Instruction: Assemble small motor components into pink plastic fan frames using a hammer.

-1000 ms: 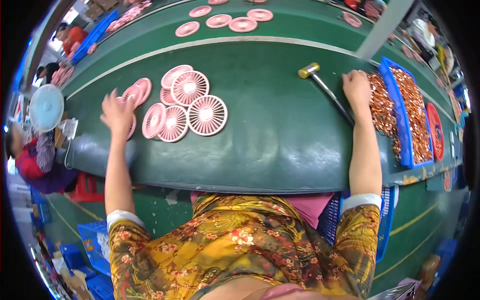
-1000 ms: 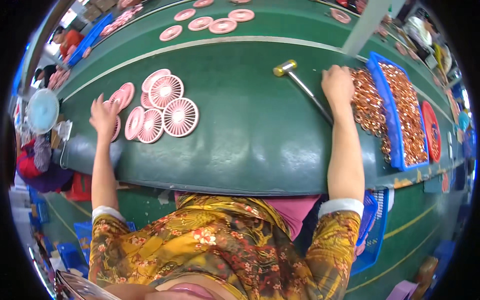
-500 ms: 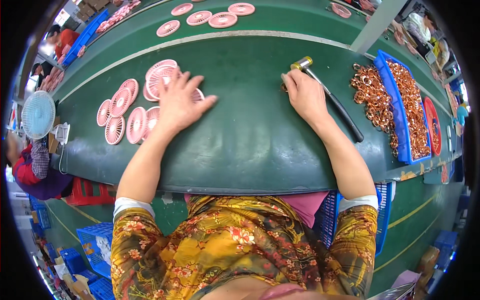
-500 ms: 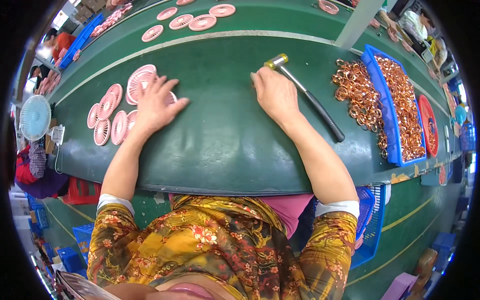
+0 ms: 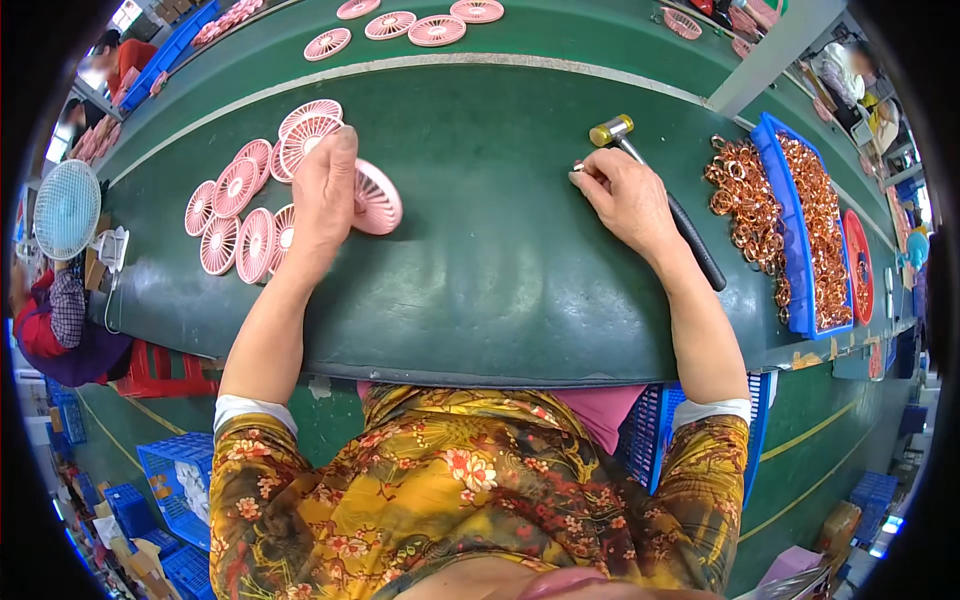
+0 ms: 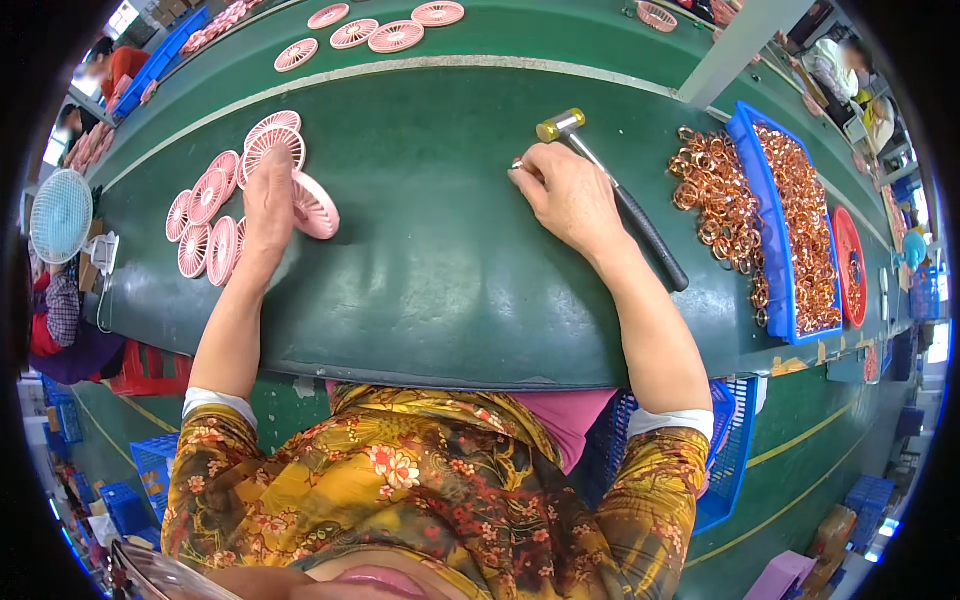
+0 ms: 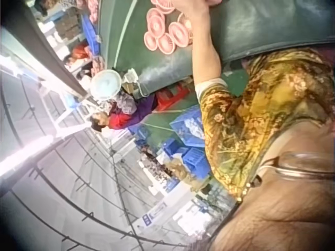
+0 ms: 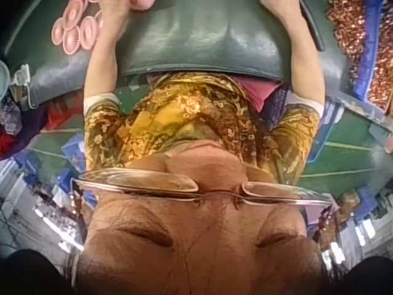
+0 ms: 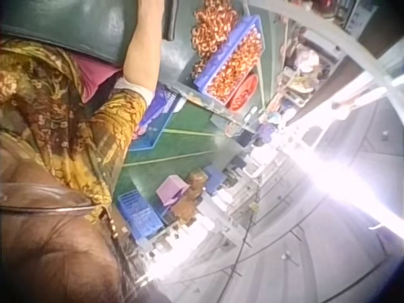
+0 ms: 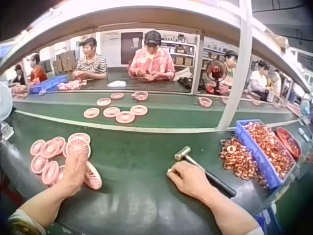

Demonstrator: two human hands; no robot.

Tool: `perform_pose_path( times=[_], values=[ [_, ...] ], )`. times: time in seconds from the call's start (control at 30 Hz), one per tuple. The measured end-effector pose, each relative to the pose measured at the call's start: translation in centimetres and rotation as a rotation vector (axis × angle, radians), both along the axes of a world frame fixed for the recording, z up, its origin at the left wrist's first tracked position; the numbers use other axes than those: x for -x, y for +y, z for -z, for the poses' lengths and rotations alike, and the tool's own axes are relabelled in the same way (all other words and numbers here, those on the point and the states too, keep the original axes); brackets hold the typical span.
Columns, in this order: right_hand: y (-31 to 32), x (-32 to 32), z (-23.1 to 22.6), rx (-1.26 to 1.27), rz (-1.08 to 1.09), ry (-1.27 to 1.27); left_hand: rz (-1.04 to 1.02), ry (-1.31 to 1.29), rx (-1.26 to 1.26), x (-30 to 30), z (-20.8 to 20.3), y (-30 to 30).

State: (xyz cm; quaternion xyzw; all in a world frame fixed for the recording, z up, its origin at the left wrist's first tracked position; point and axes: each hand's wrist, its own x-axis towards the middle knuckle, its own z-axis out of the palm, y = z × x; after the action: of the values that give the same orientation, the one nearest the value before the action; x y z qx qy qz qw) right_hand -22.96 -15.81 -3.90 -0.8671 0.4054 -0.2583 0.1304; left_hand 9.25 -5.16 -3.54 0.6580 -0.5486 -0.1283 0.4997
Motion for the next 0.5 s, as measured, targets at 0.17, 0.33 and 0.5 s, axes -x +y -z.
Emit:
perform_pose_path(
  times=[0.17, 0.33, 0.5],
  values=[
    [2.1, -1.7, -1.0, -0.245, -0.048, -0.239, 0.169, 0.221, -0.17, 2.2, 0.6, 0.7],
    [4.8, -3.1, -1.8, -0.432, -0.161, -0.515, 0.376, 0.443, -0.174, 4.6, 0.9, 1.4],
    [6.3, -3.8, -2.8, -0.09, -0.269, -0.449, 0.446, 0.754, -0.19, 5.7, 1.4, 1.4]
  ],
)
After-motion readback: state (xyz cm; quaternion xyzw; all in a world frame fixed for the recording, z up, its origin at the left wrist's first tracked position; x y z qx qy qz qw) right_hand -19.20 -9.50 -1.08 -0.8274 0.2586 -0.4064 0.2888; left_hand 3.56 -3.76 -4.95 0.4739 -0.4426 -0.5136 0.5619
